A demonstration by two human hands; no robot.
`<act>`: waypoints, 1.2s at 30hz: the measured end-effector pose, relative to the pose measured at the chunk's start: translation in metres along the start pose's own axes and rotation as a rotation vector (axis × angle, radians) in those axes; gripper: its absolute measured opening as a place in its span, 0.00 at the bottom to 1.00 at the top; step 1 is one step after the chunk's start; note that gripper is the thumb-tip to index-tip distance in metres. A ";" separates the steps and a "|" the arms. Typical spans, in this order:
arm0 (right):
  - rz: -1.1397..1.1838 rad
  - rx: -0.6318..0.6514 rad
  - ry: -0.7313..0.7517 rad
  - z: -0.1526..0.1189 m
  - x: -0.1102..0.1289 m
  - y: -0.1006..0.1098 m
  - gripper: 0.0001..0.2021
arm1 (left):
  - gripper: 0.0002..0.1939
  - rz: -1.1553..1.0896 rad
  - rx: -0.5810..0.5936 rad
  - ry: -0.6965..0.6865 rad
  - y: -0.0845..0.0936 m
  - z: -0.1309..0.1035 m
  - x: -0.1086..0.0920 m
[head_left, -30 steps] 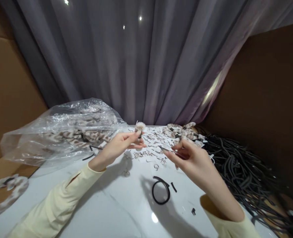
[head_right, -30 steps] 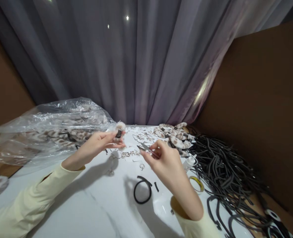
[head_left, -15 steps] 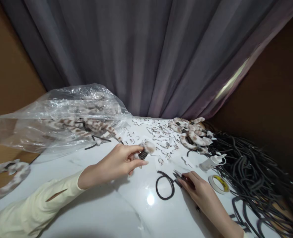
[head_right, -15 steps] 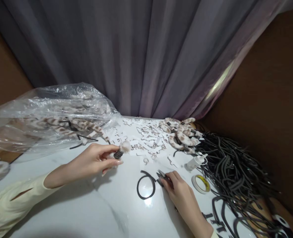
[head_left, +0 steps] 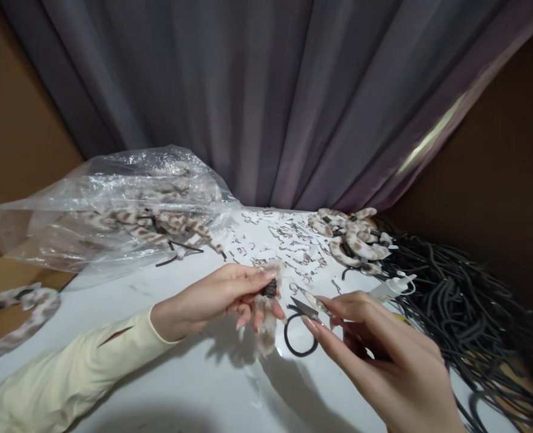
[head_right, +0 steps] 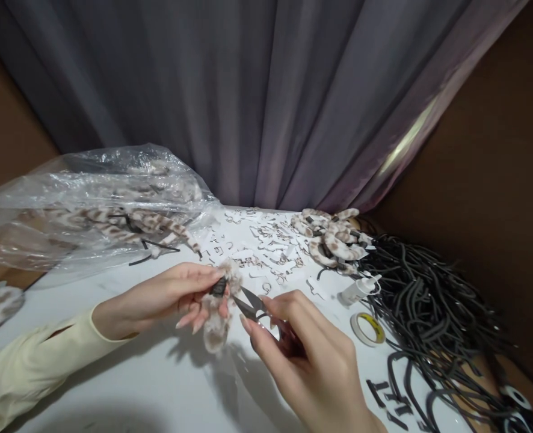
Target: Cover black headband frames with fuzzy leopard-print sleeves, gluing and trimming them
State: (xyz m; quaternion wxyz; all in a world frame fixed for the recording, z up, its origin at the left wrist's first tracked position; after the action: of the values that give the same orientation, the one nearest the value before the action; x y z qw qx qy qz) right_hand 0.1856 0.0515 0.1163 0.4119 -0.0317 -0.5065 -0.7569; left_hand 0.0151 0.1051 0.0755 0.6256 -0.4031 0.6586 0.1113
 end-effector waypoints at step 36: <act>-0.103 0.351 -0.285 -0.021 -0.085 -0.027 0.13 | 0.10 1.734 -0.157 -0.547 -0.030 -0.017 0.010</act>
State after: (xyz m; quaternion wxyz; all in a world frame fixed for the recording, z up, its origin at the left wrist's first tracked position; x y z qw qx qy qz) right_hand 0.2317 0.0890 0.0459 0.2963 -0.0401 -0.6842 -0.6652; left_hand 0.0236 0.0710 0.0802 0.4277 0.2321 0.5501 0.6787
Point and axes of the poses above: each hand's wrist, its own z-axis towards the middle knuckle, its own y-axis out of the back of the hand, x = y × z, the point moved 4 cm from there along z, towards the middle knuckle, and after that the axes turned 8 degrees about x, right-handed, at the moved point
